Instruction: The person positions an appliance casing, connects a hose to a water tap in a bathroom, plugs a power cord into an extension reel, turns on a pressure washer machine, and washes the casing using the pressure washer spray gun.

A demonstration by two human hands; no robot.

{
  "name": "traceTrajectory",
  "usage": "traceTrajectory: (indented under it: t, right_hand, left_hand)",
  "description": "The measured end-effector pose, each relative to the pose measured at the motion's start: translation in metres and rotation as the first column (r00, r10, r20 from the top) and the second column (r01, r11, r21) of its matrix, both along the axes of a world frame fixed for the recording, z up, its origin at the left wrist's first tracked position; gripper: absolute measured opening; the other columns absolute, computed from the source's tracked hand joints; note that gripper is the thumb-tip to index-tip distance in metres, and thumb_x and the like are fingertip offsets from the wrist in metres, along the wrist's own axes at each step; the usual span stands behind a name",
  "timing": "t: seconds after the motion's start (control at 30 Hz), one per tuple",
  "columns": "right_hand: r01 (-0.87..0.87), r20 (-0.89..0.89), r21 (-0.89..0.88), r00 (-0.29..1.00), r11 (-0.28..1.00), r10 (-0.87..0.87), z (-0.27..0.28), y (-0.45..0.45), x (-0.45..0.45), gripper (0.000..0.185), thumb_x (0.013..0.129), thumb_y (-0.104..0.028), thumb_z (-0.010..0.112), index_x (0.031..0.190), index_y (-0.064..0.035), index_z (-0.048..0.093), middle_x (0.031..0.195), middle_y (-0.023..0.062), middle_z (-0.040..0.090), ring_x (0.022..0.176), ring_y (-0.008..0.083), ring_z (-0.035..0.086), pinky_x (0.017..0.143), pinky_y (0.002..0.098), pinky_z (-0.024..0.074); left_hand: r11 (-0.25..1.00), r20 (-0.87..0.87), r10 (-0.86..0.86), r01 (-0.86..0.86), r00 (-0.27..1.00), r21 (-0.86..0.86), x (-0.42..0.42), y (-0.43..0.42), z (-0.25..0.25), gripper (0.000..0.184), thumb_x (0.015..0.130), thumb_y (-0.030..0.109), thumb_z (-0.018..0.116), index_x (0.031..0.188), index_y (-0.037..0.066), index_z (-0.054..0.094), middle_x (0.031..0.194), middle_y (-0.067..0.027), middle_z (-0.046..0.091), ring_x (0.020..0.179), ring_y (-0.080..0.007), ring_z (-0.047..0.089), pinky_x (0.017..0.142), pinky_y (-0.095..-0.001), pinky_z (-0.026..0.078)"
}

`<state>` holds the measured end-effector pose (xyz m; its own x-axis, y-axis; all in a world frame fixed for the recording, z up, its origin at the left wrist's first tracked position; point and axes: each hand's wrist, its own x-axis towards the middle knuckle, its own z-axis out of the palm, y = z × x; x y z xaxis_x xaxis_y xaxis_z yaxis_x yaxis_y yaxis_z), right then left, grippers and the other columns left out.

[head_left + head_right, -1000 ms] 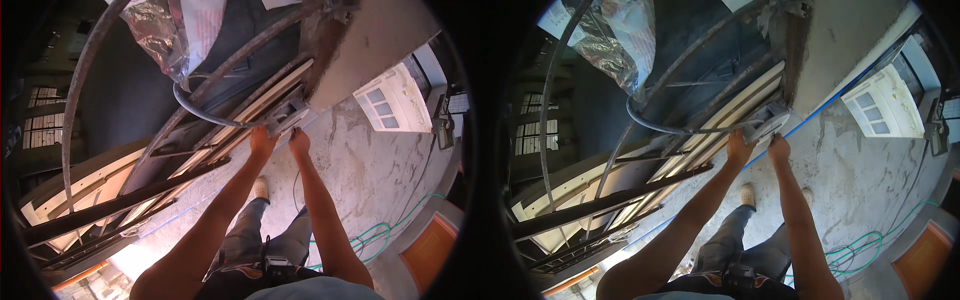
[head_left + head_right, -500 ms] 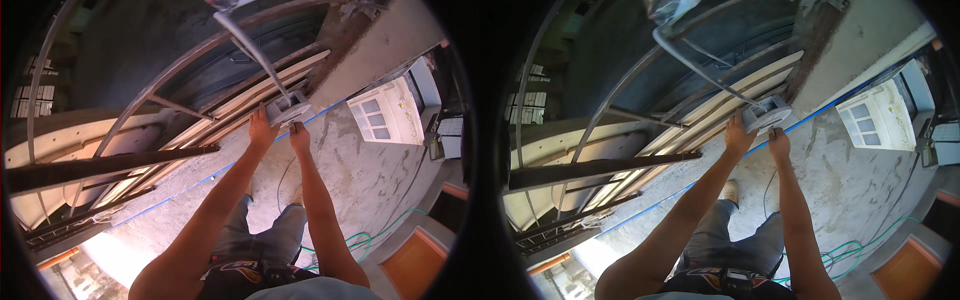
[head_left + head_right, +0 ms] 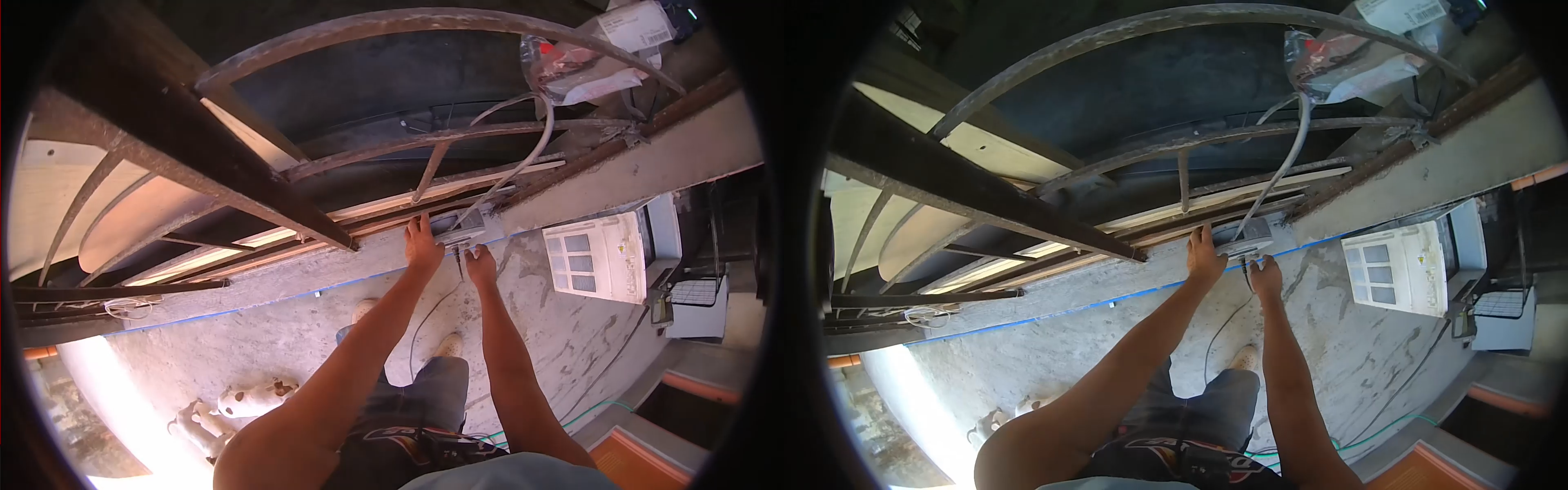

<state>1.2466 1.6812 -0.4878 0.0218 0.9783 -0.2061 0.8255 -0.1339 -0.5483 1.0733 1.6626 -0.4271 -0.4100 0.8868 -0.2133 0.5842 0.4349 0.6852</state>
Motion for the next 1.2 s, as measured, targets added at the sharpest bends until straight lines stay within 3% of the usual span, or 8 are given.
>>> traceTrajectory:
  t: [0.37,0.43,0.53,0.63,0.7,0.87,0.97,1.2]
  right_hand:
    - [0.151,-0.112,0.093,0.984,0.984,-0.141,0.005,0.011,-0.009,0.043,0.074,-0.021,0.064,0.107,0.0031,0.054,0.104,0.0217,0.06,0.098,0.0356,0.057,0.085,0.0392,0.0439]
    - [0.191,-0.254,0.28,0.96,0.941,-0.119,0.012,0.025,0.003,0.047,0.075,-0.018,0.064,0.116,0.0017,0.05,0.106,0.0167,0.06,0.097,0.0284,0.056,0.086,0.0354,0.0422]
    - [0.312,-0.425,0.274,0.888,0.91,-0.177,0.105,0.02,-0.018,0.039,0.076,-0.013,0.064,0.11,0.002,0.052,0.106,0.0178,0.057,0.1,0.0309,0.053,0.086,0.0364,0.0421]
    - [0.186,-0.665,0.229,0.747,0.956,0.014,0.166,0.006,-0.051,0.027,0.08,-0.012,0.061,0.104,0.0007,0.055,0.105,0.0173,0.056,0.1,0.0299,0.052,0.083,0.0357,0.0428]
    - [-0.149,-0.329,0.619,0.842,0.771,0.427,0.178,0.001,-0.07,0.018,0.084,-0.013,0.056,0.098,-0.0003,0.055,0.1,0.0169,0.056,0.094,0.0293,0.054,0.077,0.0352,0.044]
    - [-0.075,-0.41,0.475,0.863,0.877,0.296,0.177,0.019,-0.076,0.013,0.087,-0.008,0.049,0.095,0.0004,0.054,0.087,0.016,0.054,0.077,0.03,0.055,0.07,0.0368,0.0444]
    - [-0.058,-0.369,0.588,0.868,0.807,0.332,0.185,0.023,-0.069,0.012,0.088,-0.009,0.048,0.091,0.0008,0.054,0.083,0.016,0.054,0.073,0.0292,0.054,0.067,0.0352,0.0436]
    - [0.369,-0.591,0.516,0.807,0.773,0.01,0.222,0.043,-0.026,0.018,0.09,-0.013,0.045,0.086,0.0018,0.054,0.076,0.0117,0.054,0.067,0.0187,0.049,0.063,0.03,0.0408]
  left_hand:
    - [0.987,0.118,-0.071,0.052,0.99,0.153,-0.022,-0.02,-0.021,0.08,0.063,0.013,0.074,0.13,0.009,0.031,0.129,-0.0173,0.036,0.117,-0.0385,0.037,0.097,-0.0424,0.037]
    - [0.986,0.126,-0.079,0.059,0.989,0.156,-0.023,-0.018,-0.023,0.078,0.063,0.014,0.074,0.129,0.008,0.033,0.128,-0.0174,0.037,0.115,-0.038,0.039,0.096,-0.0421,0.038]
    - [0.984,0.121,-0.075,0.054,0.99,0.172,-0.021,-0.016,-0.021,0.075,0.063,0.015,0.075,0.127,0.006,0.036,0.127,-0.0178,0.039,0.115,-0.0373,0.04,0.096,-0.0414,0.038]
    - [0.972,0.058,-0.013,-0.001,0.998,0.233,-0.016,-0.017,-0.022,0.075,0.061,0.014,0.075,0.125,0.004,0.038,0.125,-0.0183,0.042,0.113,-0.0368,0.043,0.096,-0.0411,0.038]
    - [0.975,0.06,0.002,-0.016,0.998,0.221,-0.012,-0.019,-0.019,0.075,0.062,0.014,0.075,0.125,0.004,0.038,0.125,-0.0184,0.042,0.113,-0.0368,0.043,0.096,-0.041,0.038]
    - [0.975,0.036,-0.007,-0.001,0.999,0.222,-0.007,-0.017,-0.017,0.073,0.063,0.016,0.074,0.126,0.003,0.039,0.126,-0.0189,0.043,0.112,-0.0372,0.044,0.095,-0.0416,0.038]
    - [0.971,0.017,-0.08,0.074,0.997,0.227,-0.004,-0.007,-0.005,0.073,0.065,0.021,0.075,0.127,0.006,0.04,0.126,-0.0161,0.043,0.111,-0.0382,0.043,0.093,-0.0427,0.039]
    - [0.929,-0.003,-0.254,0.244,0.967,0.279,0.042,0.03,0.052,0.072,0.065,0.024,0.075,0.126,0.004,0.042,0.123,-0.0183,0.046,0.11,-0.0372,0.045,0.093,-0.0424,0.039]
